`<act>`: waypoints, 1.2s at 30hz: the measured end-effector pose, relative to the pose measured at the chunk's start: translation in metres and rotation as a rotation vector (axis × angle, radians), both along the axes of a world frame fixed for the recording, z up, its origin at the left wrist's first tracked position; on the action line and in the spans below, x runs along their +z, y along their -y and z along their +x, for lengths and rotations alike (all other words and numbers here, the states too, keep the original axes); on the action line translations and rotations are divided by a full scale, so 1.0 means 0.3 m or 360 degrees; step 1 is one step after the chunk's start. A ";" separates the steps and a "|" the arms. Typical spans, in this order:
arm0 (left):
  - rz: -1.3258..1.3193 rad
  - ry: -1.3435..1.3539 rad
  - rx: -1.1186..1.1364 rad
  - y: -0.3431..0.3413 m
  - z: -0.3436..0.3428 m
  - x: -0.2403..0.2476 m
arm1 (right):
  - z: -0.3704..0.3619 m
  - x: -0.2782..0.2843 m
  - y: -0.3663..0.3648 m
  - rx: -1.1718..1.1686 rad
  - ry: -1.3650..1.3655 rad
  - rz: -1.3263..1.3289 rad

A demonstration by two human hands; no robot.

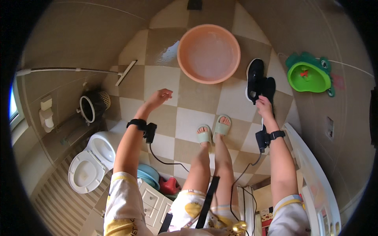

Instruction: The person removes insoles from sneakers, rinses them in a basin of water, washes the sneakers under a faucet, and pours the water from the basin into a toilet.

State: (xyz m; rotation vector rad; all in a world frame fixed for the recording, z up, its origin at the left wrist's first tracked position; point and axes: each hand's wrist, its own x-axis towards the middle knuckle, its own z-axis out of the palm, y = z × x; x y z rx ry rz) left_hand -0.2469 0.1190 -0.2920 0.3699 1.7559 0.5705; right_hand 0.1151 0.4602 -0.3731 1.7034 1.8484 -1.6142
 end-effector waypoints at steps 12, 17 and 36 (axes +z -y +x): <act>-0.0074 -0.0066 0.1120 -0.286 0.044 -0.612 | -0.480 -0.376 0.094 -0.0065 -0.0163 -0.0608; 0.0108 0.0156 0.1310 -0.264 0.017 -0.752 | -0.545 -0.473 0.022 -0.0532 -0.0433 -0.0968; 0.0327 0.0520 0.1792 0.094 0.431 -0.528 | -0.175 -0.206 0.422 -0.0747 -0.0563 -0.0467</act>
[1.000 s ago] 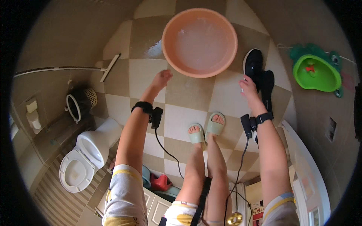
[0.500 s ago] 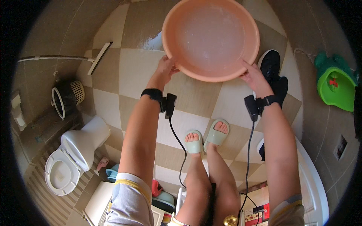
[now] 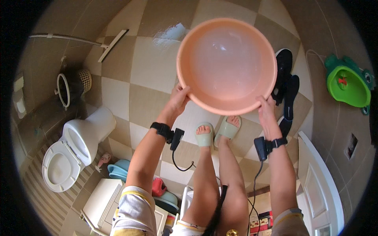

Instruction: The person removes insoles from sneakers, rinses them in a basin of water, washes the sneakers under a faucet, and pours the water from the basin into a toilet.

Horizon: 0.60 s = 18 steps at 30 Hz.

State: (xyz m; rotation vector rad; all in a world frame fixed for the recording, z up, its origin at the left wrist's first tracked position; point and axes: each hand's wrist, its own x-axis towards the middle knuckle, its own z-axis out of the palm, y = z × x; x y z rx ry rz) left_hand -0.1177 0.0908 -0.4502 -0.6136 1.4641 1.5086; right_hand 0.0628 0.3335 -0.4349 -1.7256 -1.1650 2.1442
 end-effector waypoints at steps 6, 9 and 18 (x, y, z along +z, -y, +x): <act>0.0009 0.0070 -0.0066 0.206 0.201 0.205 | 0.221 0.163 0.178 0.0042 0.0155 -0.0090; -0.0078 0.0080 -0.0065 0.322 0.339 0.301 | 0.332 0.263 0.302 0.0007 0.0095 -0.0129; -0.0126 0.0170 0.0071 0.566 0.629 0.413 | 0.606 0.335 0.539 0.0121 0.0281 -0.0297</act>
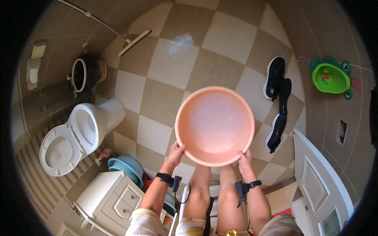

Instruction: The person removes insoles from sneakers, rinses them in a basin of water, washes the sneakers under a faucet, and pours the water from the basin into a toilet.

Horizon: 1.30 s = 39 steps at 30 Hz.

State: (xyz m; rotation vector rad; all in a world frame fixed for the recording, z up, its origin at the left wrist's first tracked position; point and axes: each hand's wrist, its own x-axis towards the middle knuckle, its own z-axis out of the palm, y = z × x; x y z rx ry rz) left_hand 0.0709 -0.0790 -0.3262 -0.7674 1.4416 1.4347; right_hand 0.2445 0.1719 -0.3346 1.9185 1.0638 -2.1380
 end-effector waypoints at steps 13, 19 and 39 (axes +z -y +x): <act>-0.0124 0.0128 0.0060 0.136 0.072 -0.131 | 0.051 -0.142 0.130 -0.0034 -0.0002 -0.0126; -0.0164 0.0126 0.0079 0.080 -0.058 -0.237 | -0.131 -0.222 0.049 0.0037 -0.0003 -0.0162; 0.0060 -0.0179 0.0050 -0.022 -0.174 -0.032 | -0.168 -0.067 0.012 0.0024 -0.0189 0.0333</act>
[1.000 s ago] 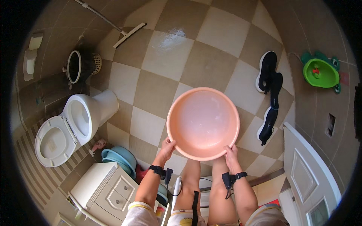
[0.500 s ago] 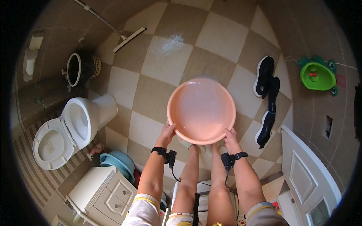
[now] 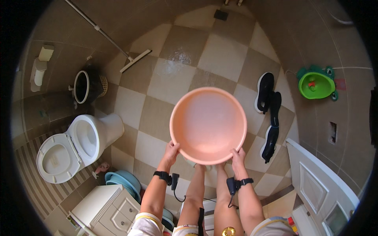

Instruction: The person removes insoles from sneakers, rinses them in a basin of water, washes the sneakers under a faucet, and pours the water from the basin into a toilet.

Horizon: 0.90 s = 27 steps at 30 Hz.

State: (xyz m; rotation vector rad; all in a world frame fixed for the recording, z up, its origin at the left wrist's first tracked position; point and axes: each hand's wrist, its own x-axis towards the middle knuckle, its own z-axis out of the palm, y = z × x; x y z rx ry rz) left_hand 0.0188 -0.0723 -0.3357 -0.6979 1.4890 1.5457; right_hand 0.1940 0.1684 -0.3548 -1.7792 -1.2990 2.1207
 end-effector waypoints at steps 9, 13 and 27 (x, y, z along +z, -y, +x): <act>-0.0112 0.0141 -0.0082 0.052 0.138 0.110 | 0.132 0.132 0.065 -0.0039 0.0152 -0.0131; -0.0159 0.0186 -0.0070 0.099 0.191 0.090 | 0.157 0.168 0.102 -0.0153 0.0196 -0.0287; -0.0200 0.0314 -0.0204 0.050 0.059 -0.075 | 0.017 0.000 0.001 -0.0001 0.0190 -0.0374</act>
